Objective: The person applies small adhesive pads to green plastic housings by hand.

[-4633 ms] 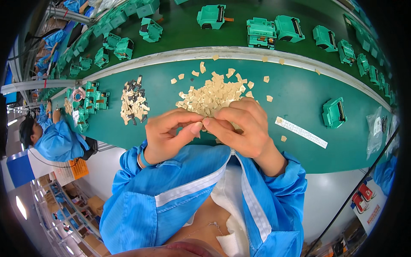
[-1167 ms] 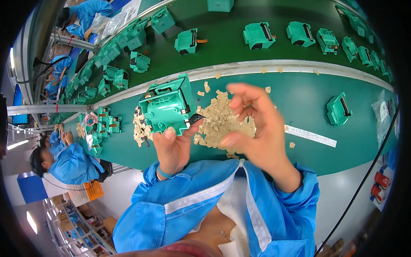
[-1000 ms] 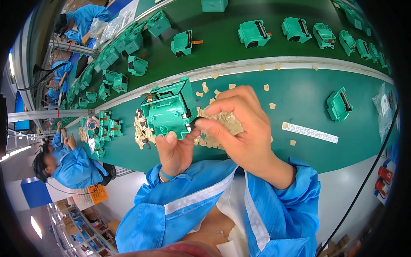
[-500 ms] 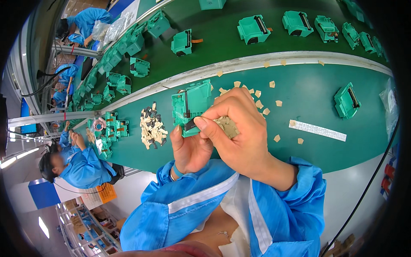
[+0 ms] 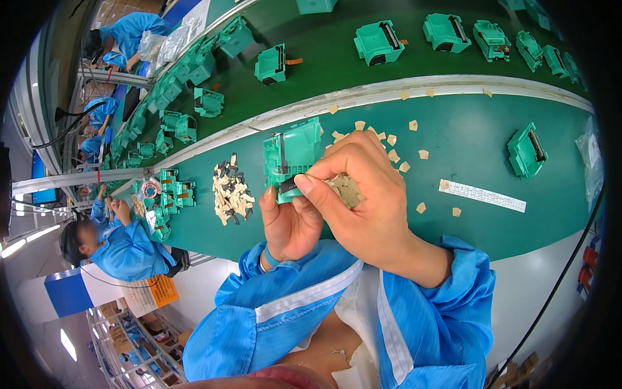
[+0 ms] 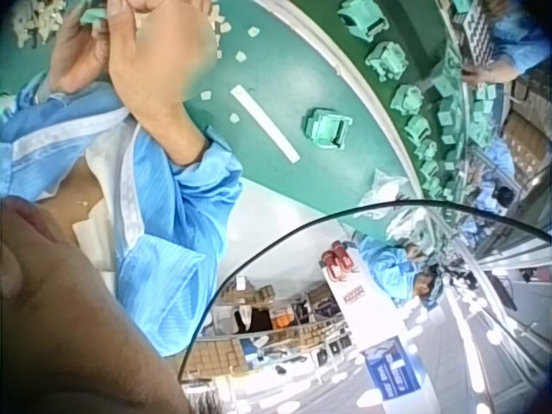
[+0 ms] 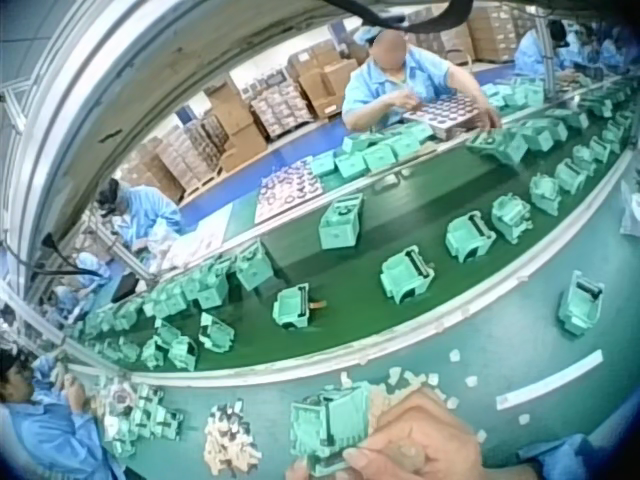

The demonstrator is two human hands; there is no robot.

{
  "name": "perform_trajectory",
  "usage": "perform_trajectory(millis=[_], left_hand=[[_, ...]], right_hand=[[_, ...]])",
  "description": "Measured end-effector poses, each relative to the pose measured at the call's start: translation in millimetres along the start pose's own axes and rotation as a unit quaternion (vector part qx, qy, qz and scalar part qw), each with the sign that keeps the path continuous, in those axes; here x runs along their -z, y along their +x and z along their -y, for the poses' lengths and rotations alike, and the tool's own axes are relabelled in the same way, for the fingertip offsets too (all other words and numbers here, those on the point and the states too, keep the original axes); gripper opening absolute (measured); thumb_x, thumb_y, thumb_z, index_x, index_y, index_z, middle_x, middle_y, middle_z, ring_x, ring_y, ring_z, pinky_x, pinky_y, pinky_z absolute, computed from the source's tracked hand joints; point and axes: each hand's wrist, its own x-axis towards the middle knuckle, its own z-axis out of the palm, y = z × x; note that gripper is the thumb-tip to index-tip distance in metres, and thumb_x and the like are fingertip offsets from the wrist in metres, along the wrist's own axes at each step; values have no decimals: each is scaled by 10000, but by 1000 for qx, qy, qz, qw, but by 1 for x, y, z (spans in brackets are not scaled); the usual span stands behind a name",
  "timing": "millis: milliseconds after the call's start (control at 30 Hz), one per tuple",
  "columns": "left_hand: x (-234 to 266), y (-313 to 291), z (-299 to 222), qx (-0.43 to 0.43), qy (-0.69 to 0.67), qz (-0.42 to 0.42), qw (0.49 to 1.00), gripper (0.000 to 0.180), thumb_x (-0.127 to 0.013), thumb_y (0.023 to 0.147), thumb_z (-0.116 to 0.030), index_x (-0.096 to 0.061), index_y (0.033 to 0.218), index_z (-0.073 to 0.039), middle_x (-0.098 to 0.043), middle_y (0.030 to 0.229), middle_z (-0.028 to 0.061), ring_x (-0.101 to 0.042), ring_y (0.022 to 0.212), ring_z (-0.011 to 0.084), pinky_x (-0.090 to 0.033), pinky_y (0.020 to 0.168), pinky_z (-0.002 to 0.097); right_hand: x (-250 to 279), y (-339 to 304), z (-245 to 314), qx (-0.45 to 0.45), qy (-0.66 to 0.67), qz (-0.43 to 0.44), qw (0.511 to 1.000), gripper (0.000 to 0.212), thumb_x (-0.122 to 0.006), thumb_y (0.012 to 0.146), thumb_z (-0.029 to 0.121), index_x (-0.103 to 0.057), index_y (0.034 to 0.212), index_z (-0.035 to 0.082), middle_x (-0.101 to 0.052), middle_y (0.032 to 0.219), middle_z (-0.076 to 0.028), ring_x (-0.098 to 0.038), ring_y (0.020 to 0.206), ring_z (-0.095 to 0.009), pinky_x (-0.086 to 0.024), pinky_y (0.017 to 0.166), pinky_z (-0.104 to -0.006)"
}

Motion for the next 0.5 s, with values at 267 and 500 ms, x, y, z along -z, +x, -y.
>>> perform_trajectory(millis=[267, 500], left_hand=[[0, 3, 4, -6, 8, 9, 1000, 358, -583, 866, -223, -525, 1151, -15, -585, 1111, 124, -605, 945, 164, -544, 806, 233], [1, 4, 5, 7, -30, 7, 1000, 357, -591, 857, -186, -516, 1151, 2, -583, 1106, 139, -606, 951, 188, -552, 802, 239]], right_hand=[[5, 0, 0, -3, -15, 9, 1000, 131, -704, 735, 31, -576, 758, 42, -539, 747, -58, -494, 695, -181, -389, 639, -292], [4, 0, -4, 5, -20, 5, 1000, 133, -704, 733, 36, -572, 745, 48, -539, 735, -50, -496, 686, -180, -380, 641, -293]])
